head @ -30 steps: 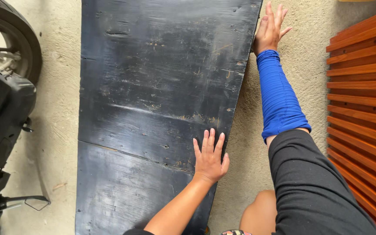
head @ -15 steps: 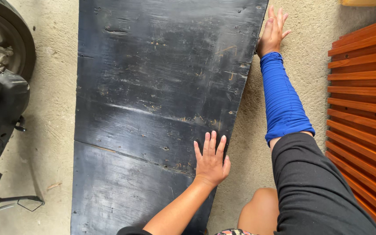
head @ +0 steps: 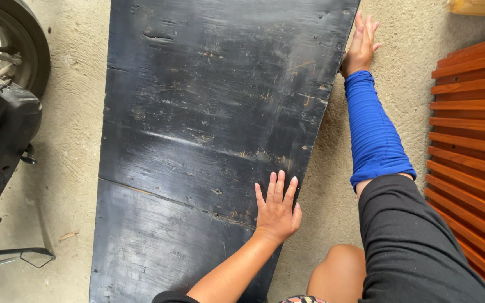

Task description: The person wipes a black wooden pallet with a dark cloth, then cleans a round mirror with a white wipe. They then position a black rectangular board on the floor and place a black tabletop onto a vertical stand.

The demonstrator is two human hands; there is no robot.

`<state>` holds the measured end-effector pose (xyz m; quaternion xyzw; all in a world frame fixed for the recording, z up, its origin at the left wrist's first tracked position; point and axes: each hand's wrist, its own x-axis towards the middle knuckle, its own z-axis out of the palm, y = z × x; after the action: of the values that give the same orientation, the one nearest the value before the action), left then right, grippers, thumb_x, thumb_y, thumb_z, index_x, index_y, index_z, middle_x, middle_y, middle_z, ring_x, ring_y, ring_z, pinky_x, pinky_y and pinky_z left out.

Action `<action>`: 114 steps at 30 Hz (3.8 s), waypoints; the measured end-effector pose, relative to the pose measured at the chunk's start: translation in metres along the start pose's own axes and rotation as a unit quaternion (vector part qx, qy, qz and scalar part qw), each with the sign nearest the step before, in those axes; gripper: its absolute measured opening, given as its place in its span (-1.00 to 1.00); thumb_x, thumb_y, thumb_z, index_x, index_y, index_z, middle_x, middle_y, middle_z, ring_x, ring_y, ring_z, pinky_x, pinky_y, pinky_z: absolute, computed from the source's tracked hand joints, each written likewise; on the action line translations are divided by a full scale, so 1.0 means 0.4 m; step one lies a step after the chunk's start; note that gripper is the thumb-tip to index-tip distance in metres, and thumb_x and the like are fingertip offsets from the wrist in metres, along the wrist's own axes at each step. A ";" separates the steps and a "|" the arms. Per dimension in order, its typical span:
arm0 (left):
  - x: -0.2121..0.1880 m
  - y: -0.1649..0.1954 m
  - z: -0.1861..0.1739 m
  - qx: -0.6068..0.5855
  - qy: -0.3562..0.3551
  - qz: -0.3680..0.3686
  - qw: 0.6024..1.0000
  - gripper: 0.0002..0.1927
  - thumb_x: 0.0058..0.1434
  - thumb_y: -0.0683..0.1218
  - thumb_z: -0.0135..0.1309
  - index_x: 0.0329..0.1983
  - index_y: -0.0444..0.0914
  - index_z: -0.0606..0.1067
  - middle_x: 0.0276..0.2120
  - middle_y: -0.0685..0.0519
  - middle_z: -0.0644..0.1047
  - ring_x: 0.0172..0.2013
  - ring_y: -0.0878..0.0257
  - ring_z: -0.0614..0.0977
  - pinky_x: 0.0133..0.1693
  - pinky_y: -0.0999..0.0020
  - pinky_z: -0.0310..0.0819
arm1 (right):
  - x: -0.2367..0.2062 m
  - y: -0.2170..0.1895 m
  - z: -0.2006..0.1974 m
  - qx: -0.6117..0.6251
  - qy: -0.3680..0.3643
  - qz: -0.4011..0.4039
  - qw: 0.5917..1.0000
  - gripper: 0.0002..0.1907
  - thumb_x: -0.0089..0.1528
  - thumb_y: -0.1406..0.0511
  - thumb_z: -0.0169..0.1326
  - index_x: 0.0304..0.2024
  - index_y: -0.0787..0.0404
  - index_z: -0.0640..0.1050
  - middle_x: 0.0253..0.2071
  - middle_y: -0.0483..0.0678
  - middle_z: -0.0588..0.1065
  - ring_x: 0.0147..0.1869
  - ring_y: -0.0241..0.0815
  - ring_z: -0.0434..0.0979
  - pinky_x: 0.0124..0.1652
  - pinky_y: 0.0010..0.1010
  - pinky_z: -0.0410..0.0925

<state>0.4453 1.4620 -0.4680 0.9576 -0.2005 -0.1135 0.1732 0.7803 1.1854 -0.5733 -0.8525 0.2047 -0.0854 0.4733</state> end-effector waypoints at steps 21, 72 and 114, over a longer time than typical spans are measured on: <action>0.000 0.000 0.008 0.013 -0.028 -0.004 1.000 -0.20 0.27 0.09 -0.02 0.56 -0.17 0.08 0.55 -0.20 -0.08 0.54 -0.11 -0.12 0.37 -0.43 -0.38 | 0.001 -0.008 -0.002 0.051 0.001 0.008 0.999 -0.27 0.43 -0.03 -0.61 0.43 0.04 0.40 0.58 0.04 0.09 0.68 0.04 -0.31 0.42 0.10 -0.63; -0.693 -0.257 -0.176 -0.159 0.142 0.044 0.976 -0.28 0.29 0.09 0.18 0.45 -0.22 0.26 0.48 -0.24 0.20 0.47 -0.18 0.21 0.41 -0.35 -0.13 | -1.494 -0.068 -0.341 -0.028 -0.605 0.204 0.769 -0.19 0.19 -0.25 -0.07 0.33 0.04 0.40 0.15 -0.12 0.53 0.17 -0.18 0.55 0.07 -0.23 0.39; -1.402 -0.058 0.014 -0.786 0.101 -0.519 0.322 0.00 0.08 0.68 -0.34 0.34 -0.02 0.37 0.25 0.06 0.46 0.16 0.01 0.49 0.20 -0.03 0.37 | -2.268 -0.113 -0.472 0.092 -0.293 0.279 0.910 0.00 0.13 -0.35 -0.05 0.21 0.36 0.45 0.19 0.19 0.47 0.24 0.05 0.51 0.20 -0.14 0.34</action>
<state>-0.0495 1.7176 -0.3989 0.2876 0.5388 -0.1873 0.7694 -0.0894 1.4508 -0.3901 -0.7000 0.2771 0.2853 0.5932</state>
